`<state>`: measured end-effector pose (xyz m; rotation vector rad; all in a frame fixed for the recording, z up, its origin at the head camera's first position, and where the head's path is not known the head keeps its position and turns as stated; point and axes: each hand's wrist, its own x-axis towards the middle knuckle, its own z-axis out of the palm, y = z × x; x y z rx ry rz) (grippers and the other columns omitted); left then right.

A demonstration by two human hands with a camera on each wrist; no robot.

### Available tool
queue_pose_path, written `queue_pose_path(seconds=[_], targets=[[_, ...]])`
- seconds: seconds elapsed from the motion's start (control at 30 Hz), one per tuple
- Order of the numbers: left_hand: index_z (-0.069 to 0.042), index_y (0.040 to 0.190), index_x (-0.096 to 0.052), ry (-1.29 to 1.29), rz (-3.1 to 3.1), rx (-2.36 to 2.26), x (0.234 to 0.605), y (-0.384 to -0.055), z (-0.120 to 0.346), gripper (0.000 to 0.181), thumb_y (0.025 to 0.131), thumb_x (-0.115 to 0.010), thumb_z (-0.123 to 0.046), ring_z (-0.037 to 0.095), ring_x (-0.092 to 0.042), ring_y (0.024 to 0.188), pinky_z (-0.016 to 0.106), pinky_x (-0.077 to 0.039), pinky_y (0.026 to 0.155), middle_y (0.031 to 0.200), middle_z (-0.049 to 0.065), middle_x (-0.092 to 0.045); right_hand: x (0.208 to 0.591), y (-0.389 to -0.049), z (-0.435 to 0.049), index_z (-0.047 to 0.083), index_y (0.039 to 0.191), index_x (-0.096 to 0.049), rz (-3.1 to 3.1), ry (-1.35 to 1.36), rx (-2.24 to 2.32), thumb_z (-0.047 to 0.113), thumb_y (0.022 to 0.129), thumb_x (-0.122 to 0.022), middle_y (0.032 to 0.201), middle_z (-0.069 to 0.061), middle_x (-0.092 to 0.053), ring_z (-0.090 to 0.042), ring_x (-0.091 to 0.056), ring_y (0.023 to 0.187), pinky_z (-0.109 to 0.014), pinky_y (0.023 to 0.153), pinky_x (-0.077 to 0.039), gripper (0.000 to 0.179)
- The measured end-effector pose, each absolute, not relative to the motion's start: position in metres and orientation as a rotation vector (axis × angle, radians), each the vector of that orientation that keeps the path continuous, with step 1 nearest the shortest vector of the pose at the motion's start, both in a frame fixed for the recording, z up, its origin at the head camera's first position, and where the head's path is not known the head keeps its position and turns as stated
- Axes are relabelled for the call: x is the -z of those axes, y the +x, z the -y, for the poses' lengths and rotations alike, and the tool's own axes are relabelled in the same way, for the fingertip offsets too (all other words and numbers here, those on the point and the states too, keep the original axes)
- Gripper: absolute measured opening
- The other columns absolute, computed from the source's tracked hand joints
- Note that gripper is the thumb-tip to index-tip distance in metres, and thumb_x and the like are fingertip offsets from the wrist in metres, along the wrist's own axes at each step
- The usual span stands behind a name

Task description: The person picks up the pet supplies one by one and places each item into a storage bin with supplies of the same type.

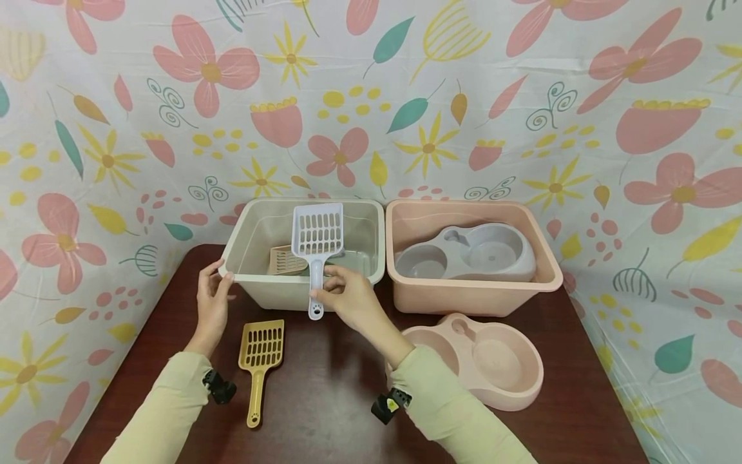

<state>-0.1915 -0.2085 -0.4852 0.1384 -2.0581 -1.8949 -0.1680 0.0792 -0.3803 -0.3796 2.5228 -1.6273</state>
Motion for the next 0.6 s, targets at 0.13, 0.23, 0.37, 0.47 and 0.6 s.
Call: queue_pose_path(seconds=[0.13,0.23,0.37,0.47,0.6], targets=[[-0.002,0.146,-0.036,0.129,2.076,1.903,0.469,-0.182,0.204,0.046,0.104,-0.050,-0.014,0.008,-0.049,0.102,0.037,-0.042,0.082,0.117,-0.002,-0.048,0.379,-0.175,-0.079,-0.004,0.133,-0.058,-2.544,-0.352,1.594,0.017,0.088,-0.076,0.092,-0.007,-0.073,-0.023,-0.066,0.093,-0.037,0.085,-0.052,0.052],[-0.002,0.146,-0.037,0.126,2.071,1.907,0.468,-0.182,0.204,0.046,0.104,-0.050,-0.013,0.008,-0.049,0.101,0.038,-0.042,0.082,0.116,-0.003,-0.048,0.380,-0.181,-0.079,-0.004,0.132,-0.059,-2.559,-0.353,1.585,0.015,0.088,-0.076,0.092,-0.009,-0.073,-0.024,-0.067,0.093,-0.038,0.085,-0.052,0.051],[-0.002,0.146,-0.037,0.132,2.073,1.898,0.468,-0.183,0.204,0.045,0.104,-0.050,-0.013,0.007,-0.049,0.101,0.034,-0.042,0.081,0.115,-0.004,-0.048,0.379,-0.188,-0.080,-0.004,0.132,-0.059,-2.556,-0.354,1.585,0.015,0.089,-0.075,0.092,-0.011,-0.073,-0.025,-0.067,0.092,-0.038,0.083,-0.051,0.050],[-0.002,0.146,-0.037,0.136,2.074,1.895,0.468,-0.183,0.204,0.045,0.104,-0.050,-0.013,0.007,-0.049,0.101,0.030,-0.042,0.079,0.115,-0.004,-0.048,0.378,-0.193,-0.081,-0.006,0.133,-0.058,-2.540,-0.358,1.586,0.015,0.089,-0.075,0.093,-0.012,-0.072,-0.025,-0.066,0.089,-0.037,0.080,-0.050,0.051],[-0.002,0.146,-0.037,0.139,2.074,1.896,0.468,-0.183,0.203,0.045,0.104,-0.050,-0.013,0.008,-0.050,0.101,0.031,-0.042,0.080,0.115,-0.004,-0.048,0.377,-0.198,-0.082,-0.008,0.133,-0.056,-2.534,-0.374,1.580,0.013,0.090,-0.074,0.093,-0.014,-0.072,-0.024,-0.066,0.087,-0.033,0.076,-0.050,0.052]])
